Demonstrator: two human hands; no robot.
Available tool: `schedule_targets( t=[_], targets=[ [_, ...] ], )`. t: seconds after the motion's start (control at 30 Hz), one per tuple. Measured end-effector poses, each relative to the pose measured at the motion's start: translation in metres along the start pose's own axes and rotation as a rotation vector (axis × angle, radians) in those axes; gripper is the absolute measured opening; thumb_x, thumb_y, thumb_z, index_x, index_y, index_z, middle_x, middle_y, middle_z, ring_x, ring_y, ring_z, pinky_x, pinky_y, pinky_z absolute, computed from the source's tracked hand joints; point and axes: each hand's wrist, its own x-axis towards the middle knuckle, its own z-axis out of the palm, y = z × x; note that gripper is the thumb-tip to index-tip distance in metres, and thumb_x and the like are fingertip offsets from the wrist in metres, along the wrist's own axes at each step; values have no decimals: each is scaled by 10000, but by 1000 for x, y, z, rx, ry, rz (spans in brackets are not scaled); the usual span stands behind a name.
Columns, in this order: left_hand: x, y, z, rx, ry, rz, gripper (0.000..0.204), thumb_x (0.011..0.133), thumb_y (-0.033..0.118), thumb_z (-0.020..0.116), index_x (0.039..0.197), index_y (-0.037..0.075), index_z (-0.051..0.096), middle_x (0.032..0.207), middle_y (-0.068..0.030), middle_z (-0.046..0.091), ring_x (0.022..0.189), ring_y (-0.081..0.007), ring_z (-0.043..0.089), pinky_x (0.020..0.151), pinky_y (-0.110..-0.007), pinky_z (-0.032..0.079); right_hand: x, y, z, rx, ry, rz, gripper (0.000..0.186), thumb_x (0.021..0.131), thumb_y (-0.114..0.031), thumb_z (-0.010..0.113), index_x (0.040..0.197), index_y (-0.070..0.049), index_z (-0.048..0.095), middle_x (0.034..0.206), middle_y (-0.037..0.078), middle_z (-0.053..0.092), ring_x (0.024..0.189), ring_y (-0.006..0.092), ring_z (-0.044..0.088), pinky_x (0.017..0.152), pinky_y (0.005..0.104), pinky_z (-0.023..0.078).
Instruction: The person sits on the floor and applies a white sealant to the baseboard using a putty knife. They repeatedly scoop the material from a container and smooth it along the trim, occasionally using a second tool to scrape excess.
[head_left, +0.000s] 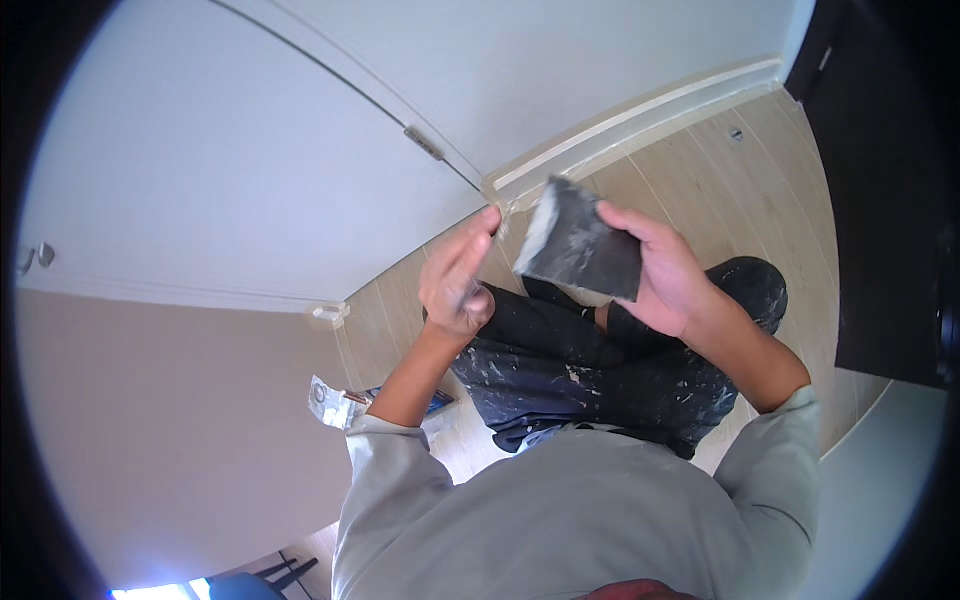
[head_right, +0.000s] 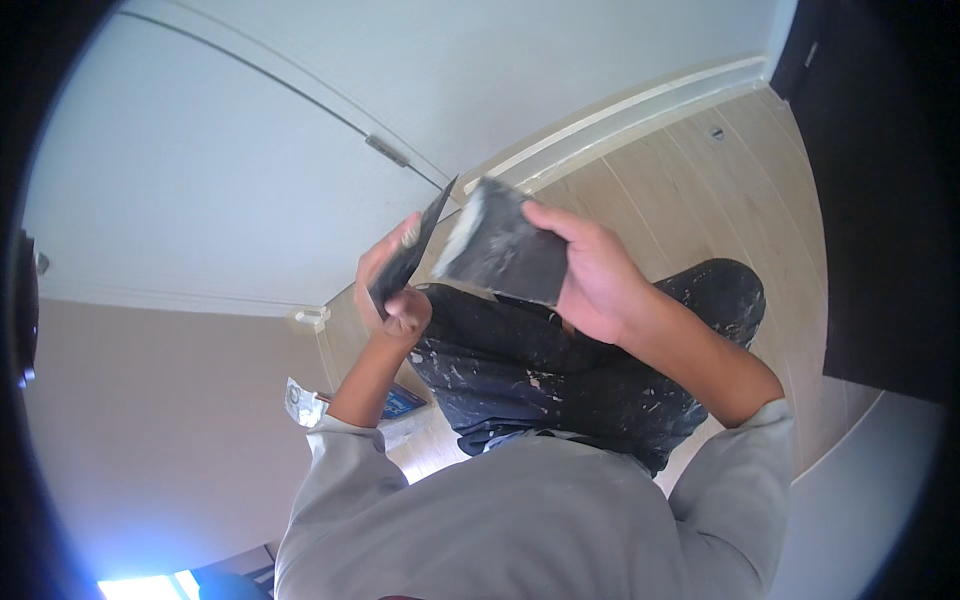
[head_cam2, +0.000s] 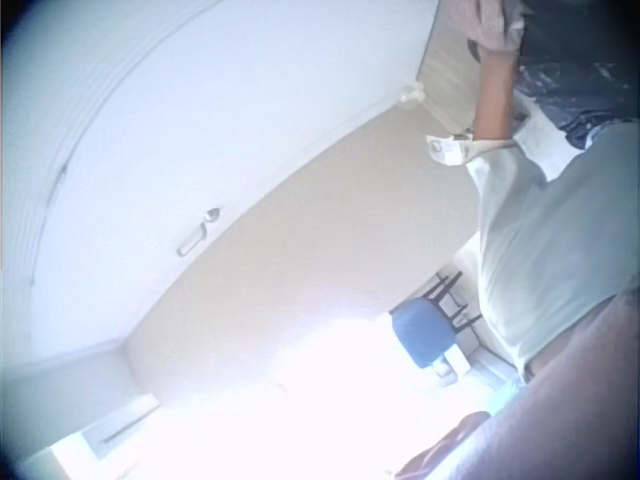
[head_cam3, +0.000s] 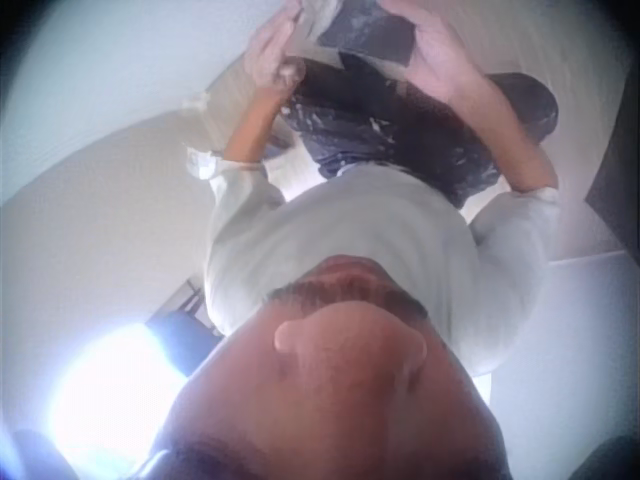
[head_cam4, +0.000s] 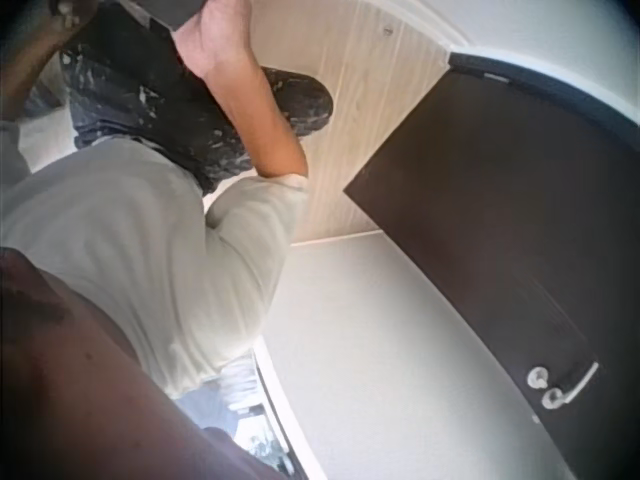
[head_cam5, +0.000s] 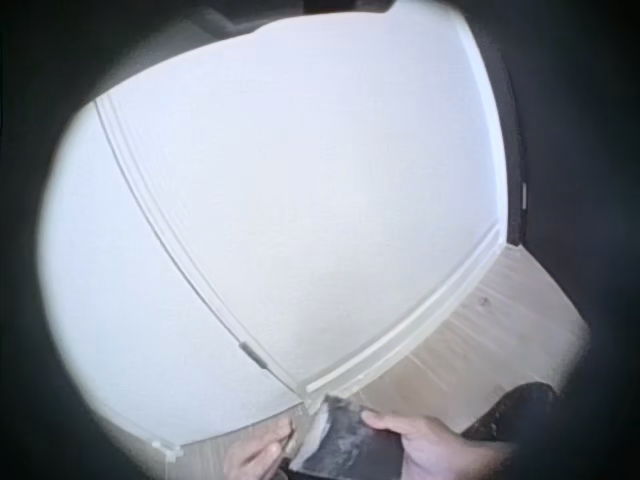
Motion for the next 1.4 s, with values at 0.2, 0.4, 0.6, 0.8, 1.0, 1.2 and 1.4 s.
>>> schedule_targets(
  t=[0.2, 0.4, 0.6, 0.8, 1.0, 1.2, 1.4],
  targets=[
    [19, -22, -10, 68, -403, 272, 355, 787, 55, 653, 1136, -9, 646, 1049, -205, 683, 951, -351, 697, 770, -359, 589, -1, -11, -4, 2, -44, 54, 344, 985, -242, 496, 1203, 15, 565, 1105, 114, 657, 1045, 215, 643, 956, 370, 495],
    [-16, -63, -26, 229, -721, -225, 332, 854, 153, 631, 1131, -28, 653, 1070, -179, 676, 1035, -303, 659, 858, -357, 536, 58, -30, -94, 102, -76, -82, 388, 1000, -263, 473, 1288, -4, 504, 1239, 121, 610, 1125, 252, 609, 977, 405, 489],
    [-126, -68, -74, -703, 318, -1747, 425, 1027, 375, 455, 1254, 33, 561, 1148, -81, 668, 1010, -241, 668, 832, -320, 563, 162, -91, -245, 162, 251, -658, 461, 983, -200, 521, 1387, -39, 370, 1284, 115, 576, 1154, 264, 588, 923, 492, 495],
    [-161, -33, -103, -768, 767, -1840, 305, 1005, 302, 518, 1136, 45, 617, 1101, -78, 694, 971, -183, 687, 804, -308, 598, 226, -163, -381, -234, 911, -1056, 399, 918, -130, 618, 1294, -15, 549, 1143, 103, 661, 1076, 248, 626, 888, 361, 474],
    [-170, -29, -101, -705, 741, -1761, 301, 998, 287, 535, 1128, 29, 620, 1105, -89, 695, 956, -179, 691, 791, -284, 598, 256, -211, -438, -711, 1180, -1075, 334, 904, -140, 624, 1217, -24, 629, 1069, 188, 688, 1020, 294, 650, 899, 353, 471],
    [-153, -29, -91, -662, 685, -1804, 342, 1016, 288, 490, 1203, 17, 586, 1162, -120, 668, 1024, -200, 666, 856, -300, 583, 271, -238, -455, -933, 1158, -1141, 291, 905, -141, 609, 1167, -21, 646, 1092, 205, 660, 1025, 343, 631, 900, 384, 470],
    [-160, -33, -100, -755, 634, -1805, 355, 1024, 285, 471, 1231, 20, 584, 1209, -123, 650, 1087, -196, 640, 917, -296, 557, 280, -256, -459, -1006, 1160, -1209, 271, 904, -123, 597, 1148, -20, 649, 1079, 184, 654, 1015, 345, 623, 895, 380, 472]
  ],
)
